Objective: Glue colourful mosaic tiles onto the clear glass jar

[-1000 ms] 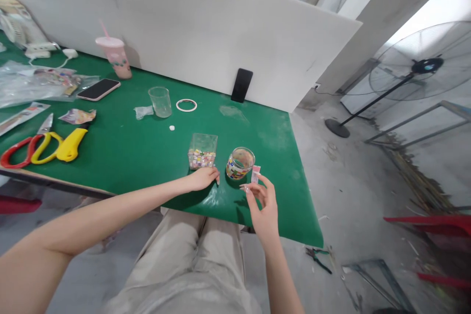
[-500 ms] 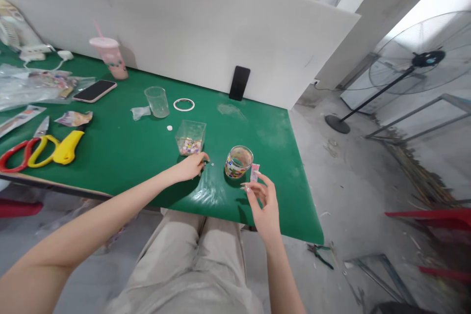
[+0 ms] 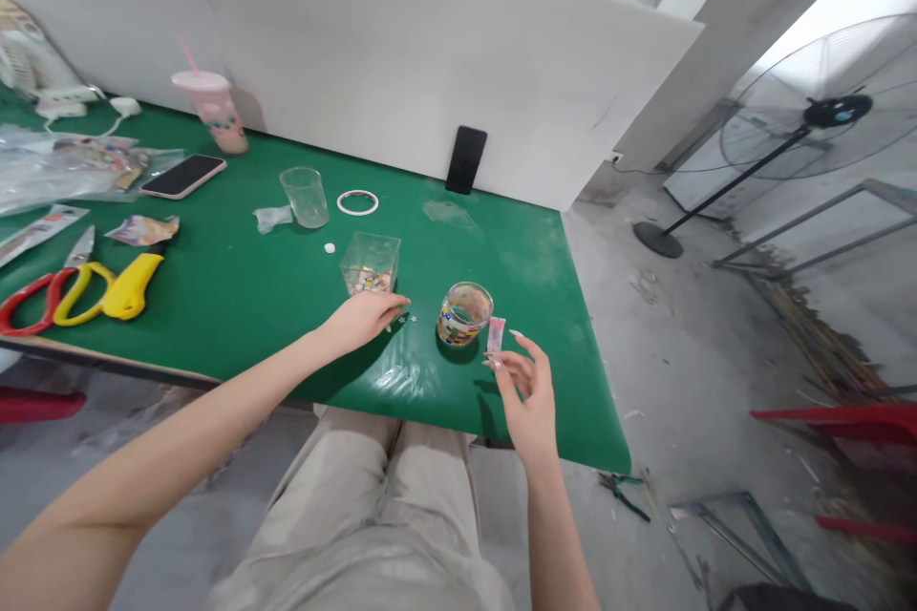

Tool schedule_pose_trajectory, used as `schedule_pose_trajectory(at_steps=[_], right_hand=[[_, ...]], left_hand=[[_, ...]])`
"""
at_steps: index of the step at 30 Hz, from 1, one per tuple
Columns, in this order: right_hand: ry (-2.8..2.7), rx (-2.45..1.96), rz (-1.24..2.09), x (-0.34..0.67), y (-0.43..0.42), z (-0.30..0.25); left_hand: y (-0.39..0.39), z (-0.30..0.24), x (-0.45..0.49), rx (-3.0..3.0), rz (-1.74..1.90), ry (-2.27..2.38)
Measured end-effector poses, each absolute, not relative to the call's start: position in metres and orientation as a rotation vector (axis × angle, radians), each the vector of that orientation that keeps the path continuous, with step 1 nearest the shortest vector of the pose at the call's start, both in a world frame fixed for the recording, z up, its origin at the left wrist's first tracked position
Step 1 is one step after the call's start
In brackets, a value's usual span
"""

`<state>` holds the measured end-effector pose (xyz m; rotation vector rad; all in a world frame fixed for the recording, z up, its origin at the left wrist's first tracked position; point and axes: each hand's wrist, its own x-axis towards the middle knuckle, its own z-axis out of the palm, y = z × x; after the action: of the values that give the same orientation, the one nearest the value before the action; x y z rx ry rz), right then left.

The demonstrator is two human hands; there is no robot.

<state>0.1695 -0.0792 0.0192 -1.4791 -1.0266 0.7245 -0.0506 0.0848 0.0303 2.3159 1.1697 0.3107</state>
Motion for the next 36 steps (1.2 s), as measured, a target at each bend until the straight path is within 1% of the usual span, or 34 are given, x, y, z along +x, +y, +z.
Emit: schedule_pose_trajectory(at_steps=[3,5,7,9,11,15,19,22,27,36], right_hand=[[-1.056,-1.623,0.608,0.176,-0.078,0.019],[-1.109,-1.89,0.49,0.183,-0.075,0.02],[-1.165,-2.185,0.431,0.191,-0.069,0.02],[-1.223,-2.363,0.469,0.2,-0.06,0.02],[-1.285,-2.433,0.535,0.206,-0.048,0.019],[-1.408,-2.453,0.719,0.213,-0.023,0.016],[-1.533,-2.321,1.062,0.22,-0.005,0.013],[-1.596,-2.242,1.199,0.226,0.002,0.015],[-1.675,-2.236,1.228,0.235,0.012,0.02],[-1.672,-2.311,1.124,0.239,0.022,0.013]], left_hand=[[0.079,0.036,-0.052,2.312,0.377,1.192],[0.072,0.042,-0.052,2.245,0.428,1.226],[0.062,0.05,-0.05,2.01,0.457,1.249],[0.051,0.057,-0.048,1.688,0.404,1.189],[0.039,0.061,-0.045,1.514,0.303,1.083],[0.016,0.056,-0.037,1.354,0.229,0.977],[-0.001,0.043,-0.031,1.249,0.205,0.936],[-0.007,0.036,-0.028,1.226,0.218,0.919],[-0.009,0.029,-0.026,1.267,0.271,0.933],[-0.012,0.029,-0.025,1.113,0.287,0.906]])
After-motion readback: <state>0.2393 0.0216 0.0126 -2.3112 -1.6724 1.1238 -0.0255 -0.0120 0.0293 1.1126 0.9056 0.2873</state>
